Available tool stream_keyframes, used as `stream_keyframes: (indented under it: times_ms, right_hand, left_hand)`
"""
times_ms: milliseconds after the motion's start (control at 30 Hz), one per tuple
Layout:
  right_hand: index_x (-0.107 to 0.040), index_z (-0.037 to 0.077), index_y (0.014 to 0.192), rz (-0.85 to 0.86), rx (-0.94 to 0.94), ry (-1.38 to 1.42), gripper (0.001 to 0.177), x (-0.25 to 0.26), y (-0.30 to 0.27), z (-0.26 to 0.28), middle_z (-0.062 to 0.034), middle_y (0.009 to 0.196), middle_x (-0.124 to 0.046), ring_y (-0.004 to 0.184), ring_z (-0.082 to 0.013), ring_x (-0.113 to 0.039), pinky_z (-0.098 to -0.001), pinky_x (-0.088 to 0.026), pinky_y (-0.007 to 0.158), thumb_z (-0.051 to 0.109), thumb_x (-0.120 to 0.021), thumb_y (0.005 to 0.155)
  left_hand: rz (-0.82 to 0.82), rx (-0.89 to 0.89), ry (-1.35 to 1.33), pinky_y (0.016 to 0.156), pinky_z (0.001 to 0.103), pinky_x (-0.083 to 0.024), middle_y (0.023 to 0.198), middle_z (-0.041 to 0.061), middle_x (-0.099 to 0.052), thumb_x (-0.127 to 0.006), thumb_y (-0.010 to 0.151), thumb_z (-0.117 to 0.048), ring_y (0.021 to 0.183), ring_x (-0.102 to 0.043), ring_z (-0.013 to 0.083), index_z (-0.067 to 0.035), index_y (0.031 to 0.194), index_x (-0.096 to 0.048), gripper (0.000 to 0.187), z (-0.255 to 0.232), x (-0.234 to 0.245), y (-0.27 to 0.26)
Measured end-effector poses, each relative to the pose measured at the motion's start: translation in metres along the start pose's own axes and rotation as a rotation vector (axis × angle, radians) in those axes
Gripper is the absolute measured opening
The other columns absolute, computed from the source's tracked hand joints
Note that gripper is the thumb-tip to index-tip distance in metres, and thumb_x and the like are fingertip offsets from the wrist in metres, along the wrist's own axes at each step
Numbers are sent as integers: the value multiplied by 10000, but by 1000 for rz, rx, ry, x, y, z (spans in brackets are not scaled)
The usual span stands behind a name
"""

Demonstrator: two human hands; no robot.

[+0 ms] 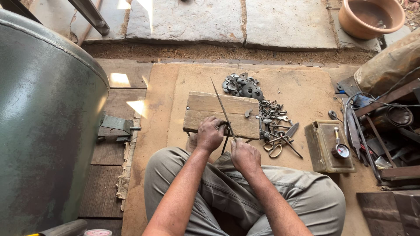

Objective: The person holds a circular metal automotive part or valve guide by hand against a wooden block, manipulating internal pins and components with a large metal blade.

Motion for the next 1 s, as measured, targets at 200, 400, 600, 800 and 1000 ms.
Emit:
stream_keyframes:
  times_ms: [200,400,600,800,1000]
  right_hand:
    - [-435,89,1451,8,17,-29,452,3,3,11,-170,795,-736,768,-388,-727,-539,-556,762,267,-426,1036]
    - [-136,95,1638,-50,146,-74,715,6,4,21,-187,796,-716,717,-407,-707,-552,-558,705,232,-466,1019]
    - [-146,159,1644,56,79,-115,692,-2,12,6,-203,788,-729,744,-378,-730,-523,-574,744,281,-452,1035]
    - [-196,183,1628,1,106,-47,668,-6,11,0,-197,811,-727,753,-385,-727,-538,-568,736,276,-477,1029]
    - [-182,147,1636,88,71,-59,668,-6,11,-3,-193,783,-734,754,-374,-734,-517,-575,767,271,-465,1043]
  left_hand:
    - [41,23,2,985,434,-448,1018,46,-701,-729,895,-232,1072,-632,258,-102,957,-781,153,2,-1,1]
    - [42,12,5,991,435,-441,999,40,-703,-752,872,-260,1065,-634,254,-112,958,-788,175,-1,1,3]
    - [106,35,22,1037,433,-399,1012,21,-694,-789,852,-313,1098,-607,235,-127,978,-781,225,-4,0,2]
    - [173,13,78,1081,439,-353,1075,42,-665,-861,737,-328,1159,-569,248,-131,1036,-748,376,-15,3,-3]
    - [177,-95,285,1025,433,-427,1111,107,-645,-825,755,-240,1135,-583,281,-115,1196,-665,485,-20,-6,-12]
Point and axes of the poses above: each hand's wrist, its own y-axis towards the middle knuckle, its own x-axis out of the back of the hand, z = x × y, the point moved 8 cm from there along y, towards the middle knuckle
